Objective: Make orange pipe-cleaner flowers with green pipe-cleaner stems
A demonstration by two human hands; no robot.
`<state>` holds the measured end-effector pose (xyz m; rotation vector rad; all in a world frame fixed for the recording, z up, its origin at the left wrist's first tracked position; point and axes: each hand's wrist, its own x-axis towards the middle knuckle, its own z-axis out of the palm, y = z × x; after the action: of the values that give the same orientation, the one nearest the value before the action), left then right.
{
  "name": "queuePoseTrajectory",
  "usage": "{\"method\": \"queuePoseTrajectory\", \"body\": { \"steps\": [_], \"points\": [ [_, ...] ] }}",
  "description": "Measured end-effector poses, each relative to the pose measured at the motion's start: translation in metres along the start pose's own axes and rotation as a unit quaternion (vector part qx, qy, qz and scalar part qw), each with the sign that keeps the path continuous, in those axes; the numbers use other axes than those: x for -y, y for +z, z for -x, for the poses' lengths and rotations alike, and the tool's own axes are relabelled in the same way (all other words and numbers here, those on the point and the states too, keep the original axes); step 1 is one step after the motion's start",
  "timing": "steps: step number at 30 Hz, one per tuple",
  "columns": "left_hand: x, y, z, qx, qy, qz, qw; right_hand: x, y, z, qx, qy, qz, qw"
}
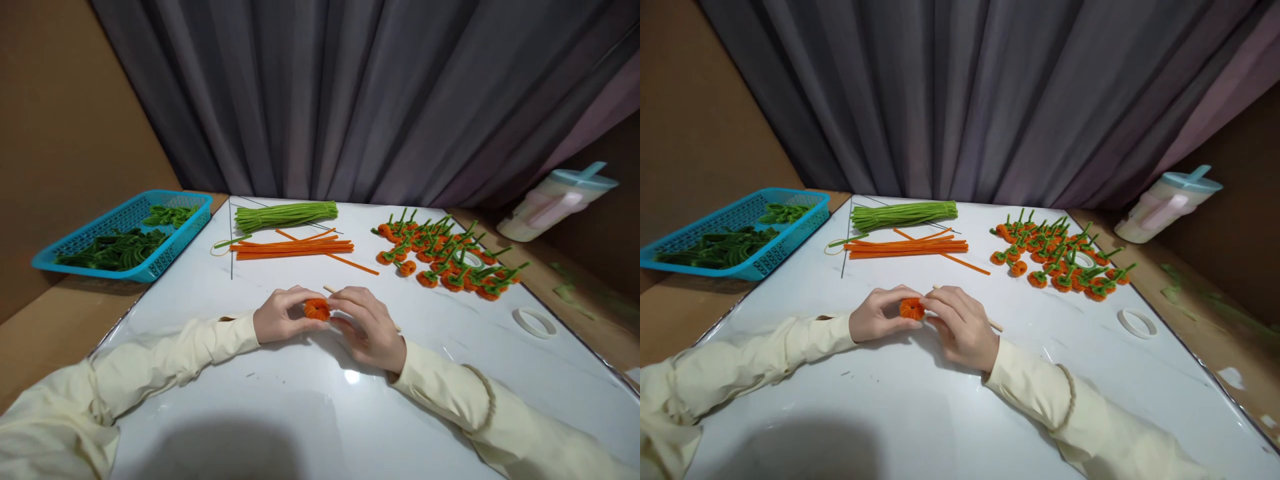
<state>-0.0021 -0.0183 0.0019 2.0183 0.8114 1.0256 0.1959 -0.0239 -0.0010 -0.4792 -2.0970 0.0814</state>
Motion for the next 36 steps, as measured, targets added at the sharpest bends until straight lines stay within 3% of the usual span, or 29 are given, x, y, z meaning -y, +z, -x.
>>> {"method": "queuePoseTrajectory", "body": {
  "steps": [3,6,9,12,16,18,20,23,27,32,36],
  "points": [
    [-0.003,-0.001,-0.002,0.077,-0.096,0.113,0.986,0.002,-0.001,-0.002,0.039,-0.003,-0.022,0.999],
    [-0.004,-0.001,-0.004,0.176,-0.195,0.244,0.933,0.005,-0.001,-0.003,0.095,0.009,-0.079,0.992],
    [-0.001,0.001,-0.006,0.229,-0.24,0.31,0.891,0.007,-0.001,-0.005,0.114,0.037,-0.132,0.984],
    [0.0,0.004,-0.007,0.229,-0.251,0.35,0.873,0.008,-0.003,-0.009,0.11,0.138,-0.212,0.961],
    [0.0,0.008,-0.009,0.194,-0.291,0.387,0.853,0.007,-0.002,-0.013,0.154,0.306,-0.359,0.868],
    [0.001,0.009,-0.01,0.173,-0.312,0.398,0.845,0.007,0.002,-0.013,0.154,0.346,-0.406,0.832],
    [0.002,0.009,-0.011,0.149,-0.33,0.408,0.838,0.007,0.007,-0.01,0.12,0.36,-0.426,0.822],
    [0.003,0.009,-0.011,0.137,-0.344,0.41,0.833,0.008,0.011,-0.006,0.06,0.374,-0.387,0.841],
    [0.003,0.011,-0.01,0.13,-0.348,0.404,0.836,0.008,0.008,-0.004,0.03,0.37,-0.302,0.878],
    [0.002,0.013,-0.01,0.126,-0.33,0.406,0.843,0.01,0.003,-0.003,0.018,0.238,-0.18,0.954],
    [0.003,0.012,-0.009,0.125,-0.313,0.416,0.845,0.012,0.002,-0.002,0.029,0.162,-0.132,0.978]
  ]
}}
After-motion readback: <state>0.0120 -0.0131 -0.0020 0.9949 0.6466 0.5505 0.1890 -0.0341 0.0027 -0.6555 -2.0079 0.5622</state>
